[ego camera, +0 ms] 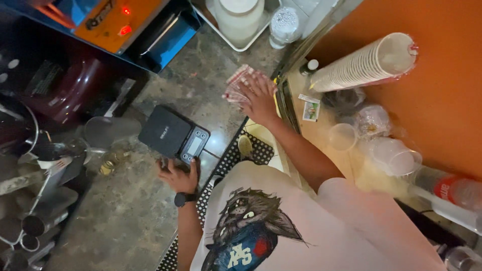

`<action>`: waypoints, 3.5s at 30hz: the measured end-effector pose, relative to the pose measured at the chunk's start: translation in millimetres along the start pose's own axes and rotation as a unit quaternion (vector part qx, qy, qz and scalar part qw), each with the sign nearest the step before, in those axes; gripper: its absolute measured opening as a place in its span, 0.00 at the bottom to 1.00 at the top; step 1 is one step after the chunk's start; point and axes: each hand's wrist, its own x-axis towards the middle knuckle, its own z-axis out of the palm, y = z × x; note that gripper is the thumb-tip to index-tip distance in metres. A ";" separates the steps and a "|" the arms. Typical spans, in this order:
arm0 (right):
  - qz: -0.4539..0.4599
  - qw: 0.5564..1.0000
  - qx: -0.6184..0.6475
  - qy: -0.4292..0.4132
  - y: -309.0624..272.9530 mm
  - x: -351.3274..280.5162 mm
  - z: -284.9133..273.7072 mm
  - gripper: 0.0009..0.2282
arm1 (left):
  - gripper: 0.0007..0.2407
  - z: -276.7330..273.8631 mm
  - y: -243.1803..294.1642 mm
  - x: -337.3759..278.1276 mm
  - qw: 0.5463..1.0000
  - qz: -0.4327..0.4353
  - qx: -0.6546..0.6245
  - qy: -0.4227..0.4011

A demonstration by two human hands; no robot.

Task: Cleaning and wiping down the coffee shop counter with a cloth.

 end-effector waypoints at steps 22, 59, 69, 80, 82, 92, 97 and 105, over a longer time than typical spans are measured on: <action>-0.187 0.972 0.035 -0.139 -62.2 45.6 -13.5 0.29 | 0.31 3.2 6.8 0.6 0.999 -0.003 0.049 0.004; -0.114 0.992 -0.036 0.039 -149.9 -70.3 -1.5 0.26 | 0.28 -93.4 -54.5 -32.9 0.968 -0.111 -0.223 -0.034; -0.336 0.935 0.061 -0.091 -348.7 -245.0 90.6 0.25 | 0.23 -218.6 -256.4 -249.0 0.962 -0.227 0.123 0.093; -0.217 0.938 -0.089 -0.255 -513.2 -143.7 140.0 0.28 | 0.24 -276.4 -323.8 -320.2 0.913 -0.314 0.178 0.191; -0.102 0.944 -0.123 -0.290 -538.9 -145.8 164.6 0.28 | 0.24 -274.3 -320.0 -320.1 0.916 -0.302 0.177 0.196; -0.472 0.837 0.046 -0.272 -503.8 -191.2 80.7 0.30 | 0.25 -287.8 -315.0 -313.4 0.935 -0.291 0.146 0.141; -0.320 0.922 -0.006 -0.217 -484.5 -140.6 105.2 0.27 | 0.26 -292.1 -312.8 -309.4 0.932 -0.280 0.181 0.139; -0.364 0.862 -0.039 -0.351 -624.0 -214.3 75.7 0.24 | 0.30 -294.6 -314.2 -313.0 0.930 -0.340 0.143 0.013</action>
